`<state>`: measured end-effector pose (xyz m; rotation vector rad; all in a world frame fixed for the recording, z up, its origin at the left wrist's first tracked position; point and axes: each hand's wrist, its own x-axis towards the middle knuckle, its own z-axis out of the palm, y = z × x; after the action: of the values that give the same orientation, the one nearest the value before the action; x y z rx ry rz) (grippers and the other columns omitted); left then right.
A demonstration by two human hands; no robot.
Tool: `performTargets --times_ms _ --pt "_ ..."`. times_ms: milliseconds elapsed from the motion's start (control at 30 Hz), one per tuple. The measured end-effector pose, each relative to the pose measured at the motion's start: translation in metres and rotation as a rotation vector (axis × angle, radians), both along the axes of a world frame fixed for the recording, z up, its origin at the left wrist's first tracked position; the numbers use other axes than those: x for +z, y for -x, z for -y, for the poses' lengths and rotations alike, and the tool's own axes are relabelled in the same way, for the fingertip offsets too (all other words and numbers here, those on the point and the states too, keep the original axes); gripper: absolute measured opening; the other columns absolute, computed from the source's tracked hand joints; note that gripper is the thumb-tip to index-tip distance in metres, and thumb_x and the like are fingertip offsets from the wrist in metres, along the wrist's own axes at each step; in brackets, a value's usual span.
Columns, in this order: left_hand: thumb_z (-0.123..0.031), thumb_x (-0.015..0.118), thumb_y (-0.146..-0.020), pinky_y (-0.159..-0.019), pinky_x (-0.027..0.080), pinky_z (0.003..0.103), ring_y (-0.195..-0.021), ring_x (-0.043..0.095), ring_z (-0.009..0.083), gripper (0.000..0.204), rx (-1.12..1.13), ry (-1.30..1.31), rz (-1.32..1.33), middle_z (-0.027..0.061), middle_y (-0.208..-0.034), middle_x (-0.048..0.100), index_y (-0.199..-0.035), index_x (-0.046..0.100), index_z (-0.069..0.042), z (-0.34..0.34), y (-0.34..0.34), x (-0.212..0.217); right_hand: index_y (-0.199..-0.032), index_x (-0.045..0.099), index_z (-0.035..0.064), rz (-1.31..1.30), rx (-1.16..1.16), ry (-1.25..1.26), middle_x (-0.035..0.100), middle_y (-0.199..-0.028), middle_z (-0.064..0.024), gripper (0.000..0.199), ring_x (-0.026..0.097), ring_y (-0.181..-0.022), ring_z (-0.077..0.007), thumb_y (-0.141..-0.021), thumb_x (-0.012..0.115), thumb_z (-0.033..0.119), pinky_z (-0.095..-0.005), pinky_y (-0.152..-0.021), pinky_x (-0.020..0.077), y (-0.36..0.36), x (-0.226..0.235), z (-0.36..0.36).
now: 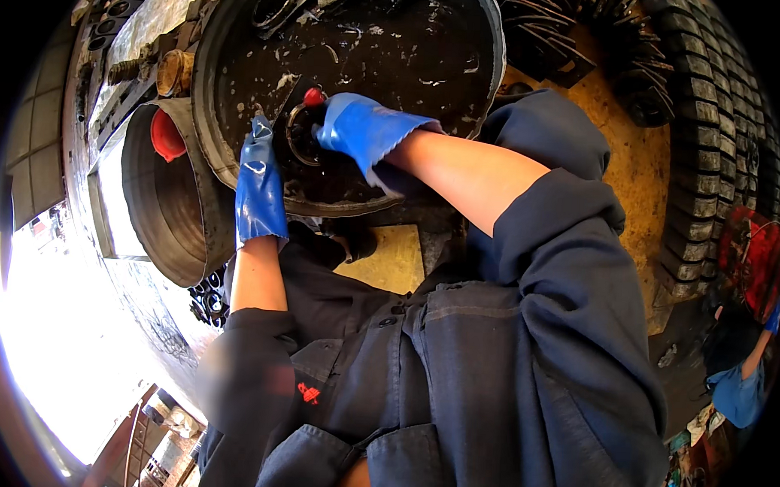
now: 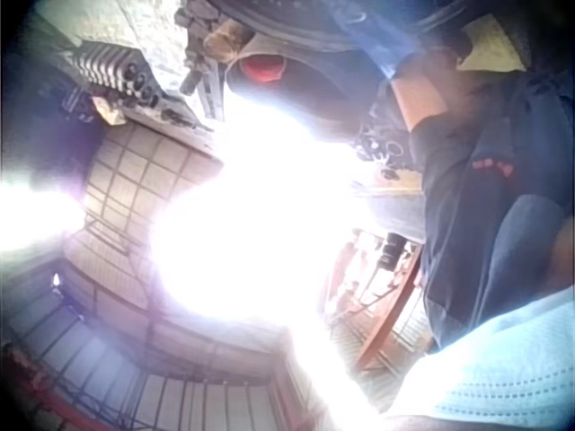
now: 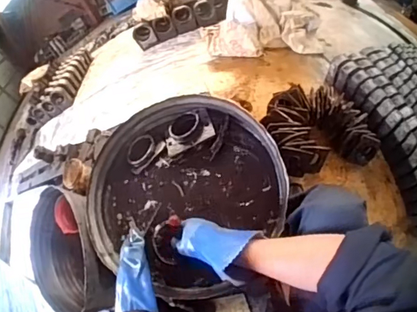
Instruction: The person sits on the floor of a workshop and uses a red-handled wire brush to scrub small, dark metal rings inside a large metal basin filled with liquid. The person repeatedly picks up the rings, scrubs them, and places them back into the basin or onto a pile nearby.
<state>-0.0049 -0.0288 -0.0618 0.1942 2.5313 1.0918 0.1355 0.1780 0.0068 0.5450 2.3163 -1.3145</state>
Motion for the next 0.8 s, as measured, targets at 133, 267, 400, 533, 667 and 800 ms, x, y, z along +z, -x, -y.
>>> performTargets --times_ms 133,267,400,533,667,800 --pt "-0.051 0.045 -0.106 -0.08 0.053 0.035 -0.089 0.069 0.0228 0.06 0.015 0.034 -0.045 0.0168 -0.096 0.073 -0.115 0.07 0.003 0.013 0.006 0.0 -0.126 0.067 0.008 0.003 -0.114 0.353 0.071 -0.115 -0.0173 0.031 0.068 -0.101 -0.0291 -0.103 0.051 0.021 -0.0354 -0.098 0.0514 -0.033 0.044 -0.01" --pt "-0.051 0.044 -0.106 -0.079 0.053 0.036 -0.088 0.07 0.0238 0.061 -0.015 0.041 -0.073 0.0182 -0.094 0.073 -0.113 0.07 0.003 0.0 0.008 -0.005 -0.113 0.068 0.0068 -0.358 -0.577 0.808 0.072 -0.093 -0.0118 0.029 0.071 -0.086 -0.0238 -0.102 0.057 0.03 -0.0356 -0.084 0.0558 -0.037 0.004 0.001" --pt "-0.052 0.043 -0.106 -0.077 0.053 0.037 -0.087 0.07 0.0248 0.062 -0.012 0.061 -0.108 0.0197 -0.092 0.073 -0.111 0.07 0.004 0.01 0.012 -0.01 -0.108 0.07 0.0036 -0.402 -0.813 0.837 0.073 -0.087 -0.0126 0.035 0.072 -0.082 -0.0246 -0.1 0.06 0.035 -0.0374 -0.081 0.0566 -0.036 0.013 0.014" --pt "-0.052 0.042 -0.105 -0.076 0.053 0.039 -0.085 0.071 0.0257 0.063 -0.031 0.077 -0.142 0.0211 -0.09 0.073 -0.109 0.071 0.004 0.012 0.016 -0.015 -0.116 0.07 0.0049 -0.048 -0.08 0.158 0.074 -0.099 -0.0177 0.044 0.072 -0.092 -0.0337 -0.092 0.065 0.041 -0.042 -0.084 0.0561 -0.006 0.025 0.007" --pt "-0.053 0.041 -0.106 -0.076 0.054 0.041 -0.086 0.072 0.0314 0.064 -0.085 0.178 -0.146 0.0234 -0.09 0.073 -0.109 0.071 0.004 0.0 0.006 -0.007 -0.127 0.067 0.0131 -0.063 0.41 -0.319 0.073 -0.111 -0.01 0.037 0.072 -0.098 -0.0303 -0.094 0.061 0.03 -0.0436 -0.082 0.0567 0.006 0.02 0.018" --pt "-0.055 0.04 -0.105 -0.078 0.054 0.043 -0.089 0.072 0.0397 0.066 -0.103 0.151 -0.319 0.0259 -0.093 0.072 -0.11 0.071 0.004 0.027 0.037 -0.032 -0.128 0.065 0.01 -0.399 0.54 -0.616 0.071 -0.108 -0.0119 0.035 0.073 -0.09 -0.0299 -0.096 0.057 0.021 -0.0458 -0.064 0.0542 0.01 0.01 0.034"
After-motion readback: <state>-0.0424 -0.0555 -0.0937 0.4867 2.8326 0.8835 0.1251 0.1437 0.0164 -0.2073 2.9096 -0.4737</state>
